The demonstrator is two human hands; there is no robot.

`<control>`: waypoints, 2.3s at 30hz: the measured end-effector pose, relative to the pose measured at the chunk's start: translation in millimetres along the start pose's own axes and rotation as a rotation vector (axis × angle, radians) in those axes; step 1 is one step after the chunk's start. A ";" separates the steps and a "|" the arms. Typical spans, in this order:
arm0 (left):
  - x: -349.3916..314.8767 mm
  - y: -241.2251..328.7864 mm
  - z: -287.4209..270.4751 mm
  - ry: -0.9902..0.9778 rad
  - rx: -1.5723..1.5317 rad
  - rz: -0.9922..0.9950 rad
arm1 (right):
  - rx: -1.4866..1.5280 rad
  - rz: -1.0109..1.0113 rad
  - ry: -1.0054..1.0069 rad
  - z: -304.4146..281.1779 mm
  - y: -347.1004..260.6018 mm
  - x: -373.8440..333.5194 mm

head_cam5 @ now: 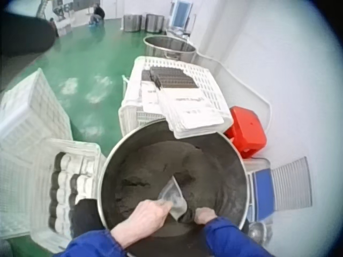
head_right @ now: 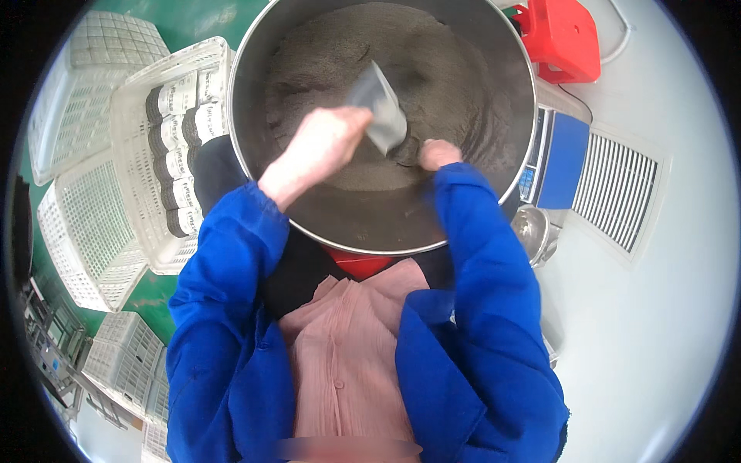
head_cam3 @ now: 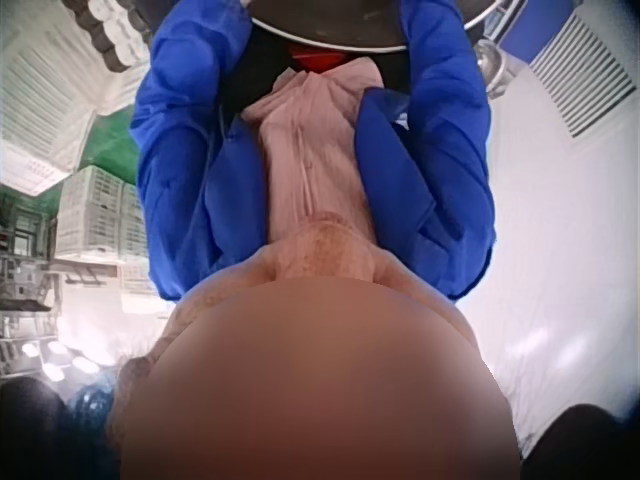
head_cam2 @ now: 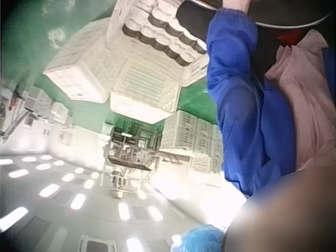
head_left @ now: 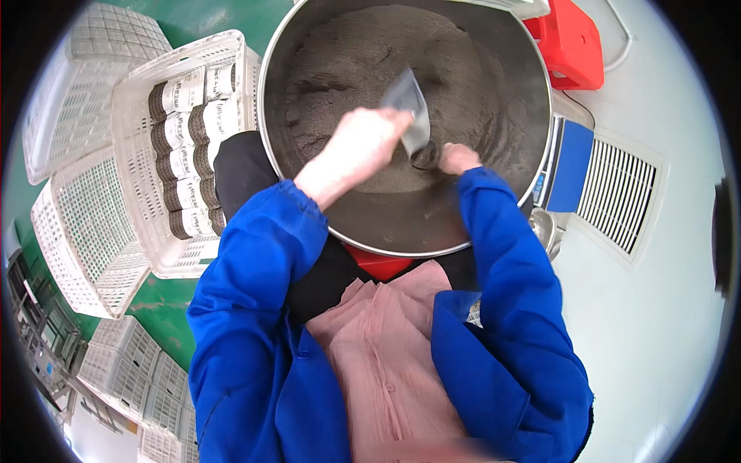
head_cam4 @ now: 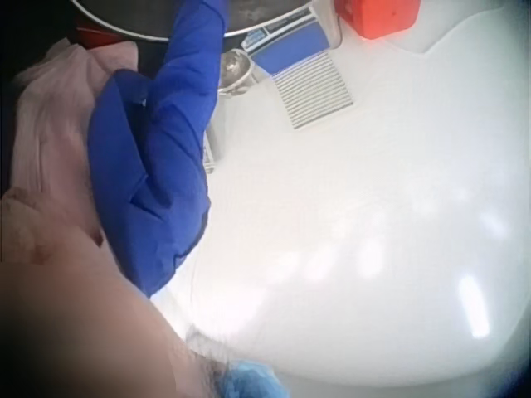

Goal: Packaging gray powder into small bags and weighing them.

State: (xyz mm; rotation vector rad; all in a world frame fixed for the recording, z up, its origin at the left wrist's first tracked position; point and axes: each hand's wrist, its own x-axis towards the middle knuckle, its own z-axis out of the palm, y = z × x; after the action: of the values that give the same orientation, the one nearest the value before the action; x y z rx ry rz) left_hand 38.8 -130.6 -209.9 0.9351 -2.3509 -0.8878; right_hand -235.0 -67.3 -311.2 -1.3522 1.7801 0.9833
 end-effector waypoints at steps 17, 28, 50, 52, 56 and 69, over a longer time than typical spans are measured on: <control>-21.5 27.1 35.4 -0.341 -0.142 0.154 | 0.347 -0.622 0.326 -52.3 -92.5 71.2; -15.8 23.1 31.4 -0.356 0.052 0.148 | 0.310 -0.542 0.332 -167.9 55.7 -151.1; -21.3 29.8 47.8 -0.376 0.097 0.236 | -0.382 -0.406 0.671 -169.3 24.1 -136.6; -25.9 37.2 47.5 -0.407 0.097 0.231 | -0.314 -0.411 0.520 -146.1 13.3 -63.2; -31.2 45.2 50.3 -0.453 -0.021 0.197 | 0.088 -0.513 0.206 -62.0 -59.3 48.0; -19.4 37.2 37.5 -0.526 0.048 0.157 | 0.376 -0.635 0.214 -139.7 2.7 -69.7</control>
State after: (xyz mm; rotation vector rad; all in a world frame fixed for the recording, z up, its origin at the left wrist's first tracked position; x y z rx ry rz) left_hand 12.8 -80.8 -212.8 0.5677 -2.8469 -1.1226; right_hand -232.5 -157.5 -183.7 -1.6522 1.4260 0.1595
